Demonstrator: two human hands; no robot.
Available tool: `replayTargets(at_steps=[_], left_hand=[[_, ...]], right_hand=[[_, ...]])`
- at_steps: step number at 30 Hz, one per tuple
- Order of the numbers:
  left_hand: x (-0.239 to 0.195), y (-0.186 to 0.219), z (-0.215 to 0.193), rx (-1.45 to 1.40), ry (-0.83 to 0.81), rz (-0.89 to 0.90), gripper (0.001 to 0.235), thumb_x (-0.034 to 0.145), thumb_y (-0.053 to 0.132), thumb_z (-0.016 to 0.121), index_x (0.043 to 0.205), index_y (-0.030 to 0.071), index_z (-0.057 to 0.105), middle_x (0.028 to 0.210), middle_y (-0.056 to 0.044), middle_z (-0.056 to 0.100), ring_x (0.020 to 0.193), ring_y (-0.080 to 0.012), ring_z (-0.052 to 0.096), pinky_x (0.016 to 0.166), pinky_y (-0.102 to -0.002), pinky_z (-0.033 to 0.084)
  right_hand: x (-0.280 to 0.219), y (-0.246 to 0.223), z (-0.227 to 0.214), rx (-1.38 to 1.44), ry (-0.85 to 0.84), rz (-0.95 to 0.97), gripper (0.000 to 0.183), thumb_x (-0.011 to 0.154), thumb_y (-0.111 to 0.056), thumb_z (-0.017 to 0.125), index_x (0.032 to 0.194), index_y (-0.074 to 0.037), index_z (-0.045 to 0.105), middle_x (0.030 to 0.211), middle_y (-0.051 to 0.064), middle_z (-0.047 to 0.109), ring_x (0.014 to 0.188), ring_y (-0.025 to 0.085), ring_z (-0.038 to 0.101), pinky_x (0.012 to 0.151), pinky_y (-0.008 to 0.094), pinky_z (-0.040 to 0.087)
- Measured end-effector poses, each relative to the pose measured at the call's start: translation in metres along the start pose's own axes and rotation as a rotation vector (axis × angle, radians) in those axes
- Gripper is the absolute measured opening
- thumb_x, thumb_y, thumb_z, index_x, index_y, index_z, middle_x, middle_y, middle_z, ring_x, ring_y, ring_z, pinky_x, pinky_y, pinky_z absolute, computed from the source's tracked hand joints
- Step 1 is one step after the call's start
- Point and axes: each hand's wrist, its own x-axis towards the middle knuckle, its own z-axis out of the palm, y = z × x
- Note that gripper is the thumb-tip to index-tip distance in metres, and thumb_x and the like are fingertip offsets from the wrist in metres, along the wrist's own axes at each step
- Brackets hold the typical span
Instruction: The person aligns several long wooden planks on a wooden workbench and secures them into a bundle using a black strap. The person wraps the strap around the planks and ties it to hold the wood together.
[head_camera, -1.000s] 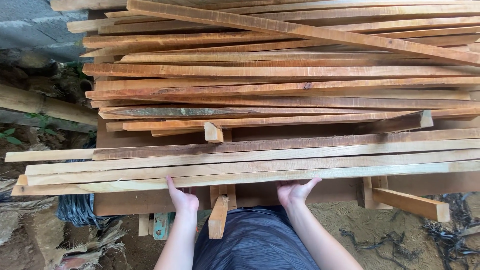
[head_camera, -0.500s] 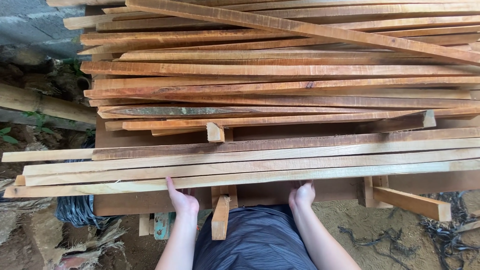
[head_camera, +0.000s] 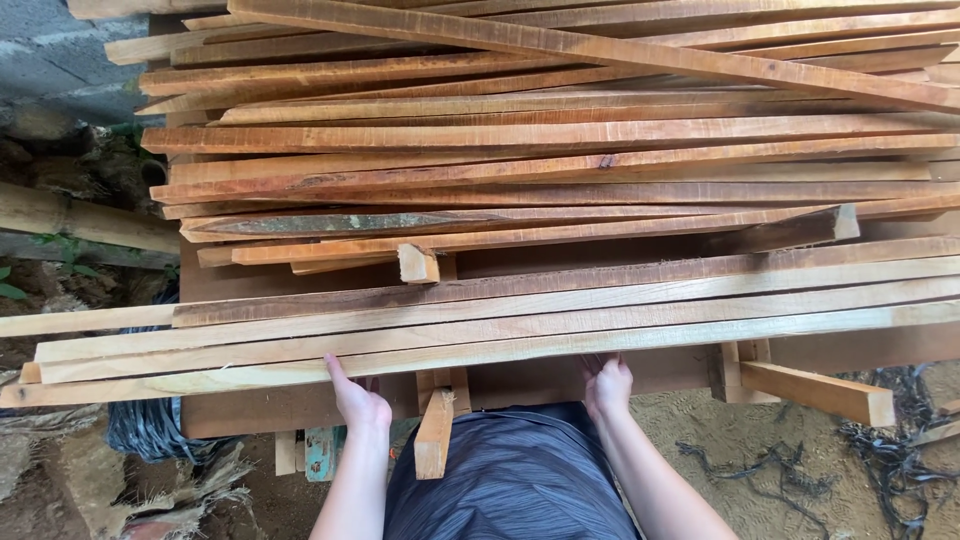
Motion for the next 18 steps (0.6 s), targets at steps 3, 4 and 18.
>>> replayTargets(at_steps=[3, 4, 18], left_hand=[[0.008, -0.005, -0.005, 0.009, 0.001, 0.012, 0.099, 0.09, 0.068, 0.079, 0.157, 0.012, 0.033, 0.158, -0.011, 0.038, 0.146, -0.0268, 0.037, 0.119, -0.047, 0.028], [0.008, -0.006, -0.006, 0.011, 0.001, 0.012, 0.099, 0.09, 0.068, 0.079, 0.157, 0.012, 0.033, 0.158, -0.011, 0.038, 0.146, -0.0268, 0.037, 0.119, -0.047, 0.028], [-0.019, 0.005, 0.009, 0.111, 0.009, 0.076, 0.098, 0.093, 0.072, 0.073, 0.157, 0.008, 0.034, 0.162, -0.016, 0.032, 0.152, -0.0327, 0.027, 0.122, -0.047, 0.025]], right_hand=[[0.008, 0.006, -0.004, -0.016, 0.003, 0.009, 0.033, 0.114, -0.034, 0.04, 0.138, -0.013, 0.048, 0.121, 0.017, 0.068, 0.111, 0.038, 0.068, 0.106, 0.064, 0.044], [0.004, 0.002, -0.002, -0.016, 0.004, 0.01, 0.033, 0.114, -0.034, 0.04, 0.138, -0.013, 0.048, 0.121, 0.017, 0.068, 0.111, 0.038, 0.068, 0.106, 0.064, 0.044], [-0.032, -0.007, 0.019, -0.014, -0.024, 0.092, 0.04, 0.114, -0.032, 0.036, 0.142, -0.005, 0.039, 0.139, 0.026, 0.056, 0.128, 0.053, 0.052, 0.109, 0.073, 0.034]])
